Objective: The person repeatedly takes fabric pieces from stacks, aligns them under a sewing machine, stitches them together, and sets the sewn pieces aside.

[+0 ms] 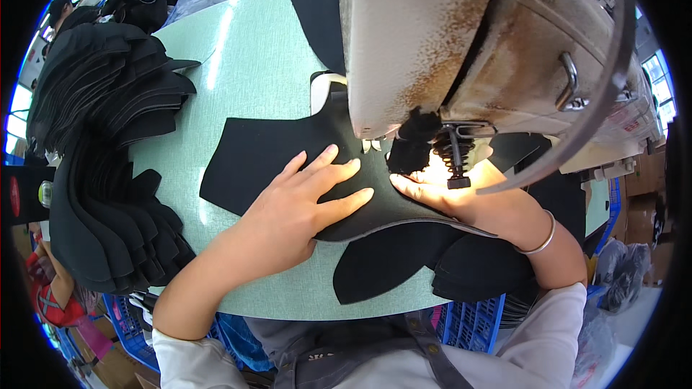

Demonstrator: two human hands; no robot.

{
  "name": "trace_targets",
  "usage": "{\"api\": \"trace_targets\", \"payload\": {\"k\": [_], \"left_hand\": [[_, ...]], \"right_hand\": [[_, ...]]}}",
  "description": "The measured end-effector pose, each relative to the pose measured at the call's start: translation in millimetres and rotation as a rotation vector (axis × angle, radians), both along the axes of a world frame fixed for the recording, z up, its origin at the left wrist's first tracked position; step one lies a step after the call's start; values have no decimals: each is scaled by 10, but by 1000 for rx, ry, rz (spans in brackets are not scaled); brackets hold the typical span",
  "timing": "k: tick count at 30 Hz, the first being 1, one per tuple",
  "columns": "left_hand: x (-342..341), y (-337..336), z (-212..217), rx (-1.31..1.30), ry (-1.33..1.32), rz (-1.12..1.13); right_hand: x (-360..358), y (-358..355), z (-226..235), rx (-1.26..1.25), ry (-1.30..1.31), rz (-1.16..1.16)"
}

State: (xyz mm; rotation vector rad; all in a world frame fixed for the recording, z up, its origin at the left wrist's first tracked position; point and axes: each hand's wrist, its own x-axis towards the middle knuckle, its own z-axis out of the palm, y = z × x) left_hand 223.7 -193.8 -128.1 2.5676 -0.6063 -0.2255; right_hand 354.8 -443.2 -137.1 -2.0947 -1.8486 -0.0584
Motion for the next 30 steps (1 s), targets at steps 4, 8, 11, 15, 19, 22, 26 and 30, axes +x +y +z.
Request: {"api": "trace_targets", "payload": {"k": [4, 8, 11, 15, 19, 22, 26, 30], "left_hand": [[105, 167, -80, -32, 2, -1], [230, 201, -27, -139, 94, 19], [176, -2, 29, -55, -72, 17], [76, -262, 14, 125, -297, 73], [123, -55, -19, -49, -72, 108], [115, 49, -92, -98, -107, 32], [141, 66, -170, -74, -86, 42], [277, 104, -134, -121, -92, 43]], "right_hand": [[111, -26, -105, -28, -43, -2], [109, 32, 5, -56, -128, 13], [-94, 59, 161, -90, -142, -39], [-343, 116, 216, -214, -277, -103], [-180, 82, 170, -226, -110, -129], [-32, 57, 105, -26, -28, -53], [48, 15, 47, 75, -99, 13], [87, -105, 106, -73, -86, -110]]}}
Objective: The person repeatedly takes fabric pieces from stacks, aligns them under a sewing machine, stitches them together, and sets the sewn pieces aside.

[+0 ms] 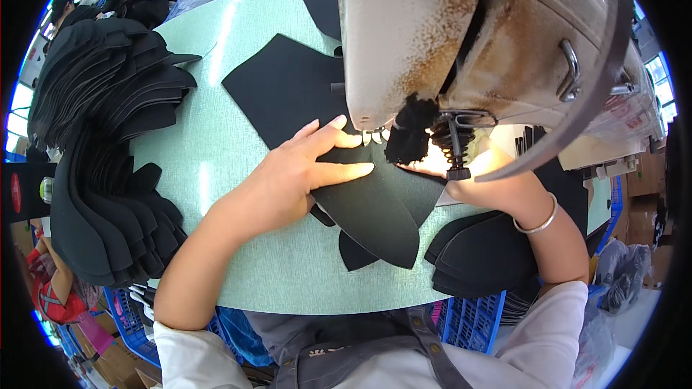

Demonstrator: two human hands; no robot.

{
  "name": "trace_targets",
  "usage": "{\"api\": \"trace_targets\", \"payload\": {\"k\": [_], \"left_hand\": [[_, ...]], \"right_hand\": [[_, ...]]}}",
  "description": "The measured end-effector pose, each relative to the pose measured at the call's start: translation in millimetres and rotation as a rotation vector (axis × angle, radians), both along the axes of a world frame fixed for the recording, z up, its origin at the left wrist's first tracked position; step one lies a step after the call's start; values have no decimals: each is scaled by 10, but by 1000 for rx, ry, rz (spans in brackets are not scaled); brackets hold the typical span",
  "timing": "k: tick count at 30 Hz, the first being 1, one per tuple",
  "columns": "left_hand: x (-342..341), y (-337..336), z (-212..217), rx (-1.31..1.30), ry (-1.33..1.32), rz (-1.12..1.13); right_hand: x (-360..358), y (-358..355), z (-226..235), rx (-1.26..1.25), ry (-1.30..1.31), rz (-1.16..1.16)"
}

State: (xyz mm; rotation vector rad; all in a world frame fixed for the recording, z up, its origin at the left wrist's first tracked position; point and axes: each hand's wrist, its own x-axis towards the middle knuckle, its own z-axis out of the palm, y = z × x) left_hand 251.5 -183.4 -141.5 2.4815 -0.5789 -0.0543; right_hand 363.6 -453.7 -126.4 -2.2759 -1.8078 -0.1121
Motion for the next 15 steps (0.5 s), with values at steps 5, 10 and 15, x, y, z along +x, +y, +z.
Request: {"api": "trace_targets", "payload": {"k": [5, 10, 15], "left_hand": [[-74, -215, 68, 62, -67, 43], [-257, -287, 45, 50, -35, 154], [-175, -36, -10, 47, -1, 64]], "right_hand": [[-141, 175, -6, 63, -71, -27], [-398, 194, 7, -251, -64, -57], [-93, 81, -139, 27, -110, 25]]}}
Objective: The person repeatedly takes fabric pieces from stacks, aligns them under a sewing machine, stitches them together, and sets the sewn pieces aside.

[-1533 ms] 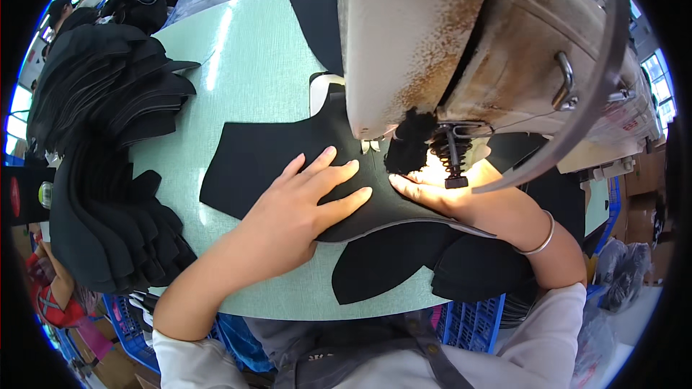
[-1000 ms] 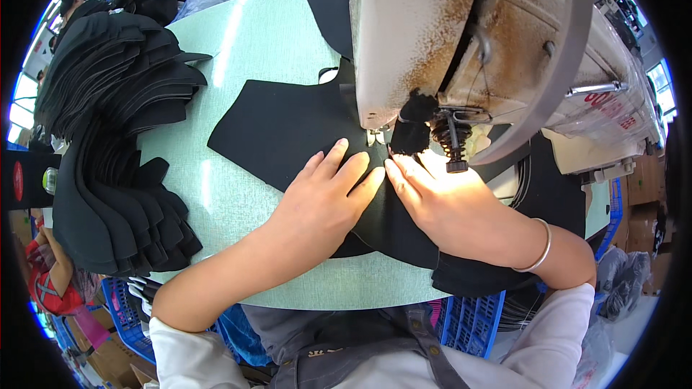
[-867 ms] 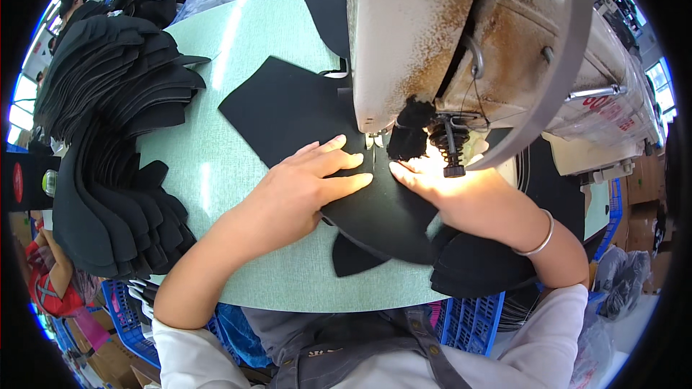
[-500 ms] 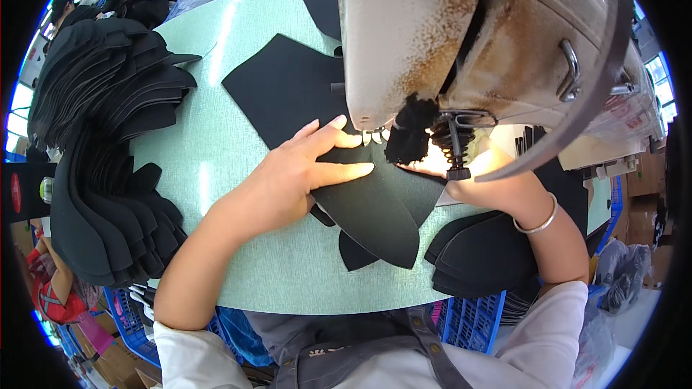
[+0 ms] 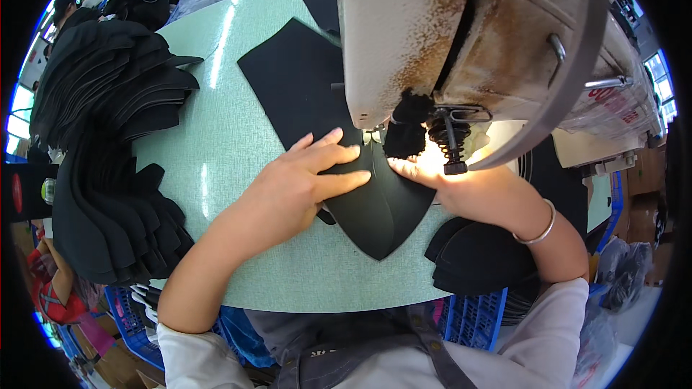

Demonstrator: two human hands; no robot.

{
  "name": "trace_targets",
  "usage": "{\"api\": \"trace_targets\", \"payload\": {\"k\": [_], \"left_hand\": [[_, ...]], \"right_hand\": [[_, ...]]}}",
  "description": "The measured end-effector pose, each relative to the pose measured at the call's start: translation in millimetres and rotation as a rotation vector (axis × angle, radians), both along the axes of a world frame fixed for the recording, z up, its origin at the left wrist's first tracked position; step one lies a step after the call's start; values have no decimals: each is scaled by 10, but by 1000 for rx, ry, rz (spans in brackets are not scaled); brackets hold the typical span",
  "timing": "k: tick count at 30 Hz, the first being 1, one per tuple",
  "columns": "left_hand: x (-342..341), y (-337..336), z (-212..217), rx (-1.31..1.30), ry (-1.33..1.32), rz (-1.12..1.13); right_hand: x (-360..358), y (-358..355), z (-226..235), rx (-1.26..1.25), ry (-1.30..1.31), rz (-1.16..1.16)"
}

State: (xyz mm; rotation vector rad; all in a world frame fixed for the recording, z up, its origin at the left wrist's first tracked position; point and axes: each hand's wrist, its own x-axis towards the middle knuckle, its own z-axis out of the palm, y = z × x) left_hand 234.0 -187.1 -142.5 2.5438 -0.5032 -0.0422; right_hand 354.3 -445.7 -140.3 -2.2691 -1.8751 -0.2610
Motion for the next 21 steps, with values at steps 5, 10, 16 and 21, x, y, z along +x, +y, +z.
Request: {"api": "trace_targets", "payload": {"k": [5, 10, 16, 21], "left_hand": [[148, 22, 36, 29, 13, -36], [53, -289, 111, 39, -87, 39], [-61, -187, 2, 5, -78, 29], [124, 40, -43, -66, -96, -65]], "right_hand": [[127, -40, -21, 19, 5, -57], [-172, 121, 91, 3, -83, -53], [-197, 117, -55, 14, 37, -67], [66, 2, -150, 64, -43, 7]]}}
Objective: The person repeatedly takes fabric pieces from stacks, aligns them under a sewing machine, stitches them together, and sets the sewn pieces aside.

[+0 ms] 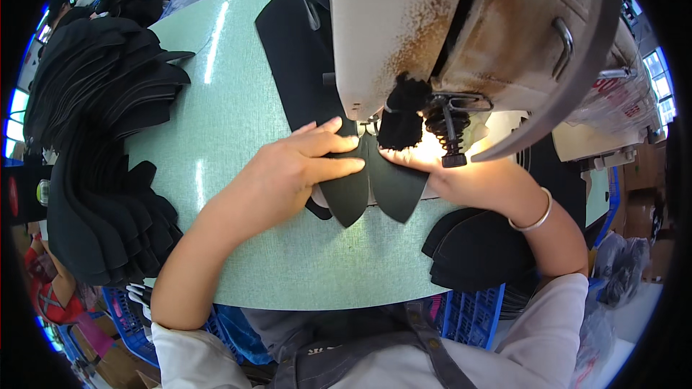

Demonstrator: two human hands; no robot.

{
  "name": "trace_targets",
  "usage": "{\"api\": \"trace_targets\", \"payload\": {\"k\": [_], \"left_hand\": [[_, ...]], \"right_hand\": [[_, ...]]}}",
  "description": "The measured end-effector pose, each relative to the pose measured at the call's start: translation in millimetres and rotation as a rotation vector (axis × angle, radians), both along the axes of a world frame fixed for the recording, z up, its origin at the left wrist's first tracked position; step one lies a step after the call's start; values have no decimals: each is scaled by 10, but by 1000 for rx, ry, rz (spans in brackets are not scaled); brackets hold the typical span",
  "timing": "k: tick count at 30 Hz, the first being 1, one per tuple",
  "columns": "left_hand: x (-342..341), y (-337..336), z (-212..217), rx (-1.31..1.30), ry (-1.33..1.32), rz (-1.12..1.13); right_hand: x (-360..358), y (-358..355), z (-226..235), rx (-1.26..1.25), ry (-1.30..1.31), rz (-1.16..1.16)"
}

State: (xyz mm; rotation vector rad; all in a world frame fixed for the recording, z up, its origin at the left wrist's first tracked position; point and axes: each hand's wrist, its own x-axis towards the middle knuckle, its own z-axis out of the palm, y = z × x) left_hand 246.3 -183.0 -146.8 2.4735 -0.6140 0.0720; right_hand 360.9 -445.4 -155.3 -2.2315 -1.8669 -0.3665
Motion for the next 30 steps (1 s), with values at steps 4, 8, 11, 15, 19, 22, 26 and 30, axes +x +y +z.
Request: {"api": "trace_targets", "payload": {"k": [4, 8, 11, 15, 19, 22, 26, 30], "left_hand": [[65, -65, 93, 33, 44, 48], [-63, -263, 110, 184, -215, 91], [-130, -298, 53, 230, -284, -17], [-100, -190, 7, 73, -214, 26], [-62, -173, 4, 110, -237, 14], [-30, -195, -6, 113, -295, 1], [16, -174, -35, 129, -361, 12], [68, -139, -68, 110, -411, 29]], "right_hand": [[89, 3, 138, -320, 99, -76], [-155, 100, 173, 39, -57, 17], [-321, 94, 161, -91, -63, 107], [-332, 50, 186, -243, 22, 36], [-282, 86, 240, -246, 24, 5], [-270, 100, 281, -265, 5, -12], [-224, 67, 275, -372, 77, -49], [-132, 99, 110, -82, -99, 0]]}}
